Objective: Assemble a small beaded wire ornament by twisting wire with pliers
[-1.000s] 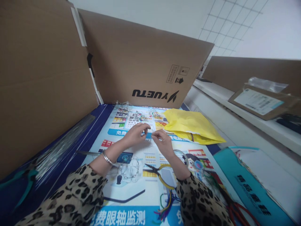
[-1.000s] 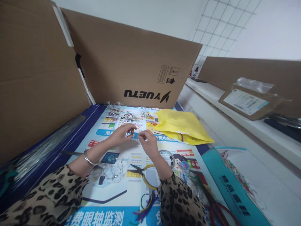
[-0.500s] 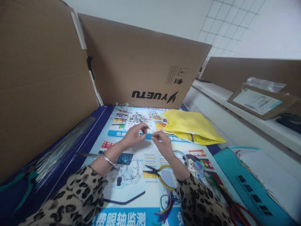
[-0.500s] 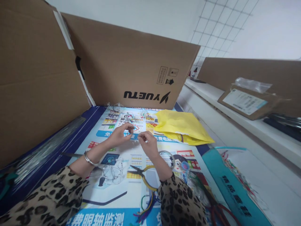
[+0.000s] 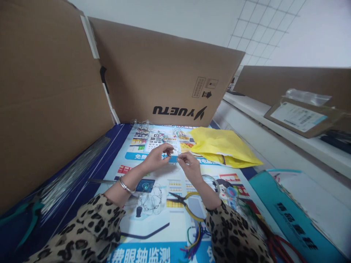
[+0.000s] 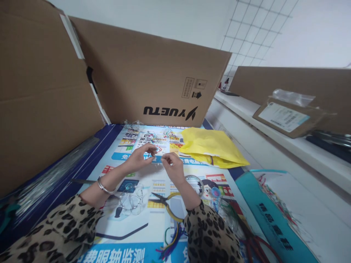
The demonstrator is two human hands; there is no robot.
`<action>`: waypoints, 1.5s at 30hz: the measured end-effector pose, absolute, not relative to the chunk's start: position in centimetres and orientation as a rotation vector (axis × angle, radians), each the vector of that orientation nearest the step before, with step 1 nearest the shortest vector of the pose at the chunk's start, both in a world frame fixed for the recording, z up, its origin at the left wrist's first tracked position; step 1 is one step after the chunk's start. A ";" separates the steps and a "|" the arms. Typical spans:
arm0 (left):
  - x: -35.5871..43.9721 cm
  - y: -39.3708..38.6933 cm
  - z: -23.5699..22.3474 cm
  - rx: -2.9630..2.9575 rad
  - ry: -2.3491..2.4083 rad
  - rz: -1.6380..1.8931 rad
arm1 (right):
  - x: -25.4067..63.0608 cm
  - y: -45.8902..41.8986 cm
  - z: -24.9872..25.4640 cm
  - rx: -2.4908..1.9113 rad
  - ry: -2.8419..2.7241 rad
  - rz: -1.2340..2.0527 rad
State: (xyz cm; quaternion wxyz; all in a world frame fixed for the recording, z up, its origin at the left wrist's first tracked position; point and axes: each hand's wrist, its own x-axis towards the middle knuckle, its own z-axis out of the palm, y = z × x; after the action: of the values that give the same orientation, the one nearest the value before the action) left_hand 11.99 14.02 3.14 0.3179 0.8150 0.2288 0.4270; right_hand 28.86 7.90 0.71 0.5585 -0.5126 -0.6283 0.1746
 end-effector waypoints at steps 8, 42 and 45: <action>12.1 14.3 3.1 2.060 0.535 1.118 | 28.9 7.9 0.6 -1.198 -1.463 0.409; 12.1 14.7 2.7 1.974 0.559 1.107 | 28.8 8.1 0.5 -1.137 -1.421 0.454; 12.0 14.7 2.9 2.030 0.589 1.105 | 28.8 8.1 0.6 -1.146 -1.428 0.435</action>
State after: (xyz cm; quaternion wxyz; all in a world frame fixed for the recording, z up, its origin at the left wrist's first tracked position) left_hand 11.98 14.69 2.88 0.3691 0.7909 0.2296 0.4307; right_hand 28.75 8.11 0.59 0.5889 -0.4919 -0.6134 0.1869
